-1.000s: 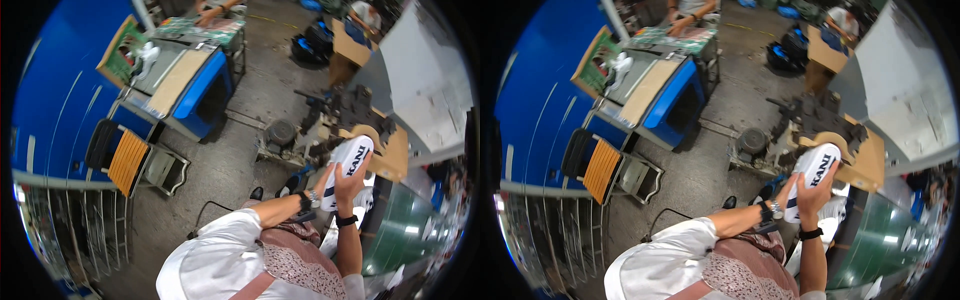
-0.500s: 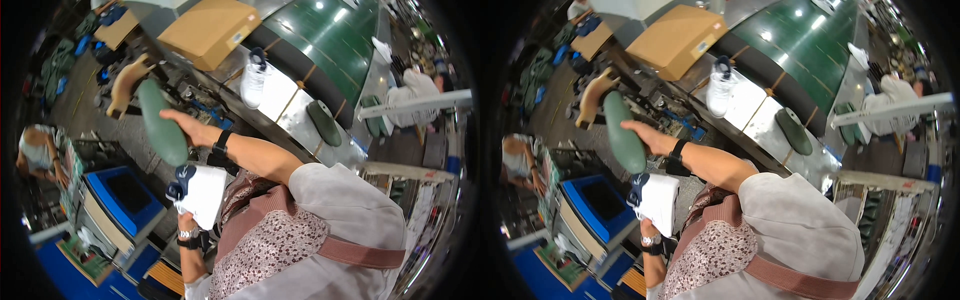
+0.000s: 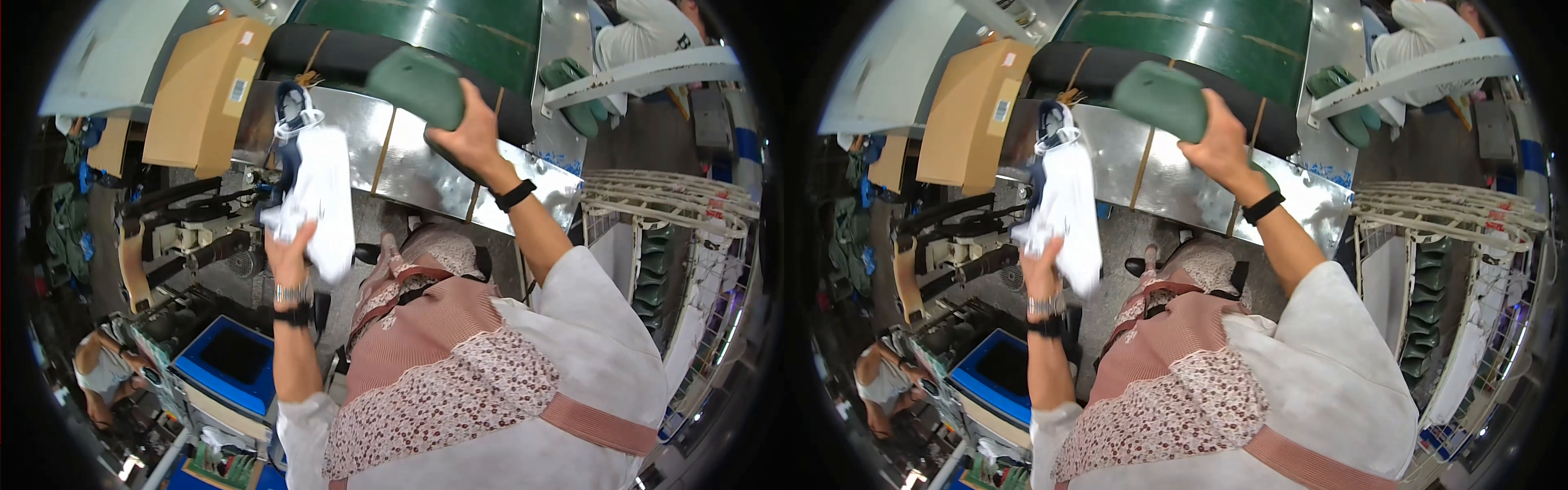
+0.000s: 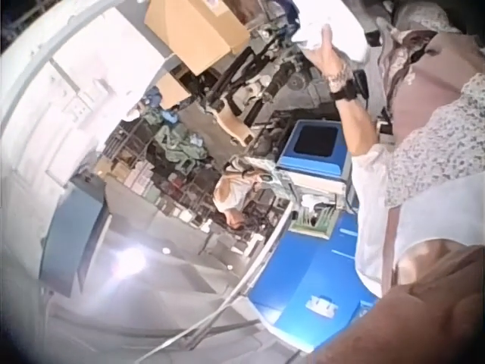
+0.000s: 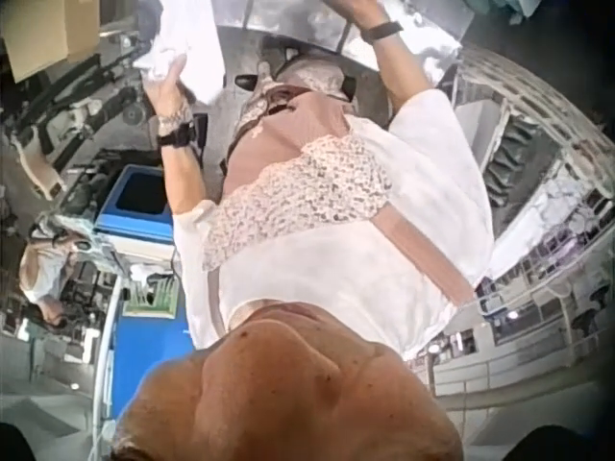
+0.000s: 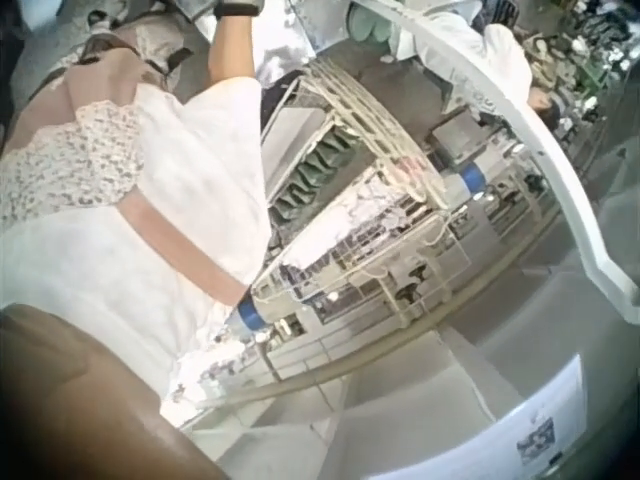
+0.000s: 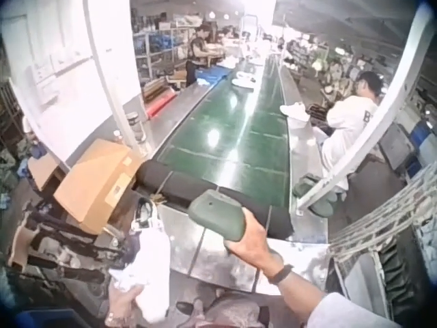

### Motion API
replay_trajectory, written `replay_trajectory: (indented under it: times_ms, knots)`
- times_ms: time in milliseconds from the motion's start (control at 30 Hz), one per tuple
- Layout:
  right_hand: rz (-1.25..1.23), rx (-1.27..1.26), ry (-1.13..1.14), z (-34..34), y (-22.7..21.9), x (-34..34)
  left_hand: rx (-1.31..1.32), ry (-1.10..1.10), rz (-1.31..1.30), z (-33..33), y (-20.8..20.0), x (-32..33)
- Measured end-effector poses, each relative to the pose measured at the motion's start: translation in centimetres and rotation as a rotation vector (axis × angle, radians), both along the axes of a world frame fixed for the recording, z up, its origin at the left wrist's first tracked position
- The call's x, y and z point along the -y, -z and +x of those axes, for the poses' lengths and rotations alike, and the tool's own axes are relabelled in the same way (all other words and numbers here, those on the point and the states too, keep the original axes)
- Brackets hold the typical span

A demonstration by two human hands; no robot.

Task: Insert shoe lasts into partially assembled shoes on a manufacturing line.

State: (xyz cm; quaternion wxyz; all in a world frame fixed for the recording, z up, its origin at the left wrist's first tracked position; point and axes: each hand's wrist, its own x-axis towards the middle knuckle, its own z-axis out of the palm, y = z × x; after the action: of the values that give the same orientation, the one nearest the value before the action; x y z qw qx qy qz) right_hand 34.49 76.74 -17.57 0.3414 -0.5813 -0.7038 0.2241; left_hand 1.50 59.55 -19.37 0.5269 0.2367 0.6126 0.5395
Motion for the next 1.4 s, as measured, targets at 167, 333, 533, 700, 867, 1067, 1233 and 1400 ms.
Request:
replay_trajectory:
  times_ms: [167,333,533,700,867,1067,1233,1400]
  knots:
    - [-0.044,0.092,0.176,10.8,10.2,0.7,-0.523,0.178,0.042,3.3,4.6,-17.6]
    - [-0.172,0.047,0.038,12.9,11.1,2.8,-1.201,0.339,-0.384,1.9,9.9,-23.7]
    - [-0.133,0.005,0.085,12.2,12.8,5.0,-1.151,0.431,-0.461,0.7,10.2,-25.6]
    - [-0.15,-0.15,0.244,11.4,11.9,4.9,-0.969,0.583,-0.487,0.1,7.5,-26.0]
    - [-0.13,-0.274,0.293,8.3,4.7,2.0,-0.826,0.812,-0.175,0.0,2.4,-23.3]
    - [0.076,-0.367,-0.132,0.3,-4.1,-4.4,-0.611,1.188,0.081,6.1,-6.7,-26.9]
    - [0.14,-0.504,0.04,-1.1,-5.6,-5.0,-0.47,1.275,0.192,6.7,-8.0,-31.2]
    - [0.211,-0.092,0.098,0.3,-9.5,-7.3,-0.486,1.521,0.305,7.0,-9.2,-34.6]
